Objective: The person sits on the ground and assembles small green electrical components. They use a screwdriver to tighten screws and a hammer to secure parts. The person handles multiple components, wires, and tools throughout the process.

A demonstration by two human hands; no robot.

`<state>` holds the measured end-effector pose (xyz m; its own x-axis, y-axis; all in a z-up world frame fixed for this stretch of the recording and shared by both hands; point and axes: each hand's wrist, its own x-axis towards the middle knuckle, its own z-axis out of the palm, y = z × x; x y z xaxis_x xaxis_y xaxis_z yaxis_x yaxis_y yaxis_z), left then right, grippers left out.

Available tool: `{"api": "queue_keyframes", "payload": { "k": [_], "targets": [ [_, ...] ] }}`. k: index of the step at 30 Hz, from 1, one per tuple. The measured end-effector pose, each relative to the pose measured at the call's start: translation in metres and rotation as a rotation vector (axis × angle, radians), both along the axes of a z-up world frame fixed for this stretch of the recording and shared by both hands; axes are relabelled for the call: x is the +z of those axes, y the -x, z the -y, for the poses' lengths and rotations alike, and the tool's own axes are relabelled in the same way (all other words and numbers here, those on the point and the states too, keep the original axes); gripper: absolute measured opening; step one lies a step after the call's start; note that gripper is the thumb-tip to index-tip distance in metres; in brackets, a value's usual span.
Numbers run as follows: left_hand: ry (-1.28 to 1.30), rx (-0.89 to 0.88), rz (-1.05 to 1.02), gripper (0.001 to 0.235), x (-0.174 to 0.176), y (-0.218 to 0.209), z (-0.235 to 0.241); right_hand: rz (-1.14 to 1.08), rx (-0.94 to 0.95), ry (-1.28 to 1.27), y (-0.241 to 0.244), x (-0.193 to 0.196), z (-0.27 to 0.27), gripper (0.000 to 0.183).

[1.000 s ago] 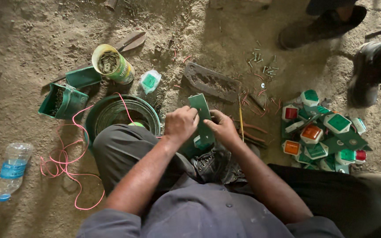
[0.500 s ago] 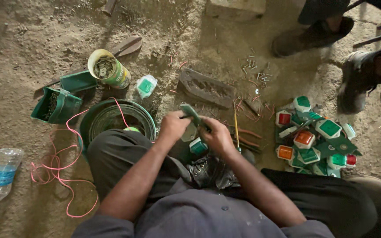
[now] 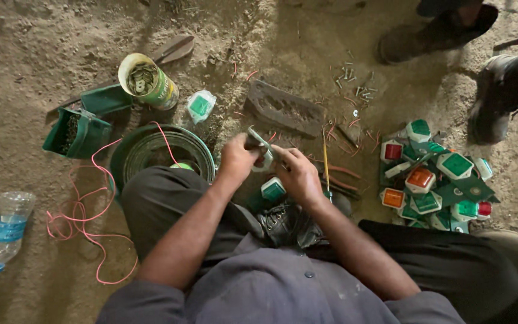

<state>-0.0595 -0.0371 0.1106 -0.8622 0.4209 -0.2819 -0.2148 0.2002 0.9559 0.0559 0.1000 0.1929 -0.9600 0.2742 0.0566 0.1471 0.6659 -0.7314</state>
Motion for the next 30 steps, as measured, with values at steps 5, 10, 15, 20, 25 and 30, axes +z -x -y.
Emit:
{"api": "queue_keyframes", "payload": {
  "k": [5,10,15,20,25,30],
  "targets": [
    [-0.392,0.070,0.267,0.051,0.021,0.001,0.003,-0.016,0.043,0.140,-0.002,0.001,-0.009,0.047],
    [-0.261,-0.129,0.014,0.033,0.033,0.000,0.005,-0.035,0.038,0.598,0.005,-0.019,-0.031,0.048],
    [-0.255,-0.168,0.200,0.025,0.040,-0.008,0.000,0.113,-0.006,0.783,0.008,-0.041,-0.040,0.026],
    [-0.026,-0.199,0.205,0.025,0.050,-0.012,-0.003,0.152,-0.038,0.488,0.011,-0.038,-0.047,0.018],
    [0.069,-0.209,-0.037,0.020,0.058,-0.007,-0.005,0.128,-0.282,0.669,0.010,-0.032,-0.043,0.014],
    [0.099,-0.307,-0.492,0.027,0.056,0.002,0.009,0.032,-0.248,0.705,0.012,-0.039,-0.045,0.013]
  ]
}}
